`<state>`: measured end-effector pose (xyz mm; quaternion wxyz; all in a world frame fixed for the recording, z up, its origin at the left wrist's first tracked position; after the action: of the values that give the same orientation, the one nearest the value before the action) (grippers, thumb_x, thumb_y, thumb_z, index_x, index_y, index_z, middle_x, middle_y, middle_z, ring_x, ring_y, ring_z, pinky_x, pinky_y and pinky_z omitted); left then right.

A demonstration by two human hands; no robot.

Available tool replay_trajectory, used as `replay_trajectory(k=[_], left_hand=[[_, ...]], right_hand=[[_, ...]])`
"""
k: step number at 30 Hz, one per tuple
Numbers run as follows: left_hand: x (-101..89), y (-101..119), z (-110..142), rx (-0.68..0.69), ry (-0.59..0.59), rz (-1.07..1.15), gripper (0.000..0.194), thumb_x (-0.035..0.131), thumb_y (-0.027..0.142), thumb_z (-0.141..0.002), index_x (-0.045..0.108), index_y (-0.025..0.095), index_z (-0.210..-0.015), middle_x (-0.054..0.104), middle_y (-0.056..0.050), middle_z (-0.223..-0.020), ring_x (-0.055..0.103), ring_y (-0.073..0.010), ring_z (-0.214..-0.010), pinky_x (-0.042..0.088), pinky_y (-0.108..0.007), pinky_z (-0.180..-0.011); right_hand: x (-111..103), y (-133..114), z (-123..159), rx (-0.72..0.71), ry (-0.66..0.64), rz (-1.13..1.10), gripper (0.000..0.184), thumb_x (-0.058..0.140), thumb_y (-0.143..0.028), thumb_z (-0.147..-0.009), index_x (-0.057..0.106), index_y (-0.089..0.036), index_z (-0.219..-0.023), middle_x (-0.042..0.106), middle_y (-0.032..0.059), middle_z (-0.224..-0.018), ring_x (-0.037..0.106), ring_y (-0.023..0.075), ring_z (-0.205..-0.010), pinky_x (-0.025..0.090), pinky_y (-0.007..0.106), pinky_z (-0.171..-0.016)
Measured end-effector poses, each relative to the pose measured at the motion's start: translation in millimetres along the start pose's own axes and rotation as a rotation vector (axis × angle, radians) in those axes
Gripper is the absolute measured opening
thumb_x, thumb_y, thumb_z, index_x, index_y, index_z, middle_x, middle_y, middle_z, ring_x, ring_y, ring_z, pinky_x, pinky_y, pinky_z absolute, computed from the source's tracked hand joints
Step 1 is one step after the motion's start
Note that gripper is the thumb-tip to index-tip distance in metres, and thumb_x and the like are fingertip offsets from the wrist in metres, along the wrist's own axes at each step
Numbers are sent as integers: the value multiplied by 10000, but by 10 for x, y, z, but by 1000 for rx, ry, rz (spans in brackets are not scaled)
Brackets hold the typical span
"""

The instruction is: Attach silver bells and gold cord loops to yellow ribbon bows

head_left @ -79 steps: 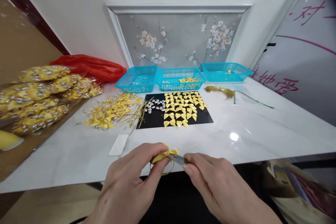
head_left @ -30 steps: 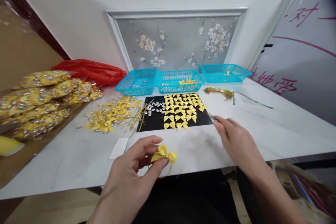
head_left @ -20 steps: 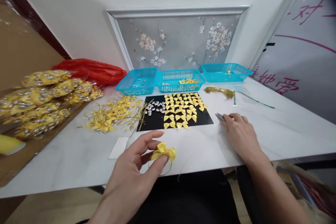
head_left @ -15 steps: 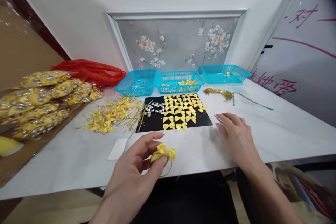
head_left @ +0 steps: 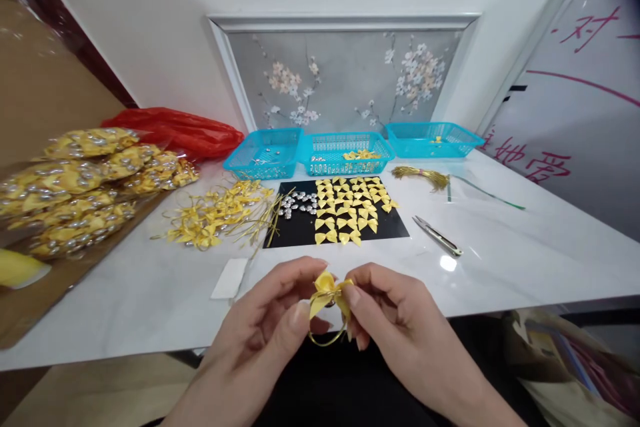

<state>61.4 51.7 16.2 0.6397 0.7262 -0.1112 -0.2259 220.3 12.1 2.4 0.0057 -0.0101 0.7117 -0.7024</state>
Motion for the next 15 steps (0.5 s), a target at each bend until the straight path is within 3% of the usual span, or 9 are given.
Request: replay_trajectory(k=[3, 6, 10, 12, 15], left_hand=[[-34, -4, 55, 38, -116, -67, 309, 580, 361, -934, 636, 449, -1225, 646, -5, -1304, 657, -266, -1131, 620, -369, -892], [-34, -11, 57, 63, -156, -149, 372, 596, 293, -927, 618, 470, -1254, 611, 10, -1358, 631, -262, -1173, 605, -357, -917], [18, 38, 1, 59, -180, -50, 444, 737, 288, -809, 662, 440, -1219, 637, 4, -1329, 687, -266, -1076, 621, -344, -873], [15, 53, -30, 28, -136, -39, 497, 804, 234, -723, 700, 436, -1165, 667, 13, -1296, 739, -230, -941, 636, -294, -811], [-2, 50, -47, 20, -68, -110, 511, 780, 146, -699, 729, 438, -1116, 705, 26, -1248, 766, -189, -843, 636, -241, -765]], right_hand=[[-5, -28, 22, 15, -10, 22, 277, 487, -404, -985, 584, -178, -858, 548, -22, -645, 514, 106, -574, 415, 221, -540], [7, -20, 30, 19, -26, 51, 286, 481, -399, -990, 588, -178, -844, 543, -23, -648, 511, 107, -586, 418, 221, -546], [-32, 56, 41, -4, -6, 51, 270, 464, -409, -1006, 595, -191, -914, 549, -34, -650, 514, 94, -562, 420, 203, -529], [-91, 55, 61, -102, 39, 87, 223, 424, -372, -1027, 588, -223, -1052, 564, -36, -693, 529, 94, -573, 439, 201, -544], [-168, -39, 128, -341, 133, 285, 239, 411, -219, -1019, 569, -278, -1188, 594, 7, -922, 589, 116, -760, 494, 232, -694]])
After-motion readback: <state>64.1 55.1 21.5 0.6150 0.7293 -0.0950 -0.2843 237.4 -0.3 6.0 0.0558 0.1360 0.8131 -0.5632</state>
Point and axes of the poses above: each hand's wrist, its own z-axis away from the middle knuckle, its own x-axis out of the palm, y = z × x, the point moved 5 cm from there along -z, towards the middle knuckle
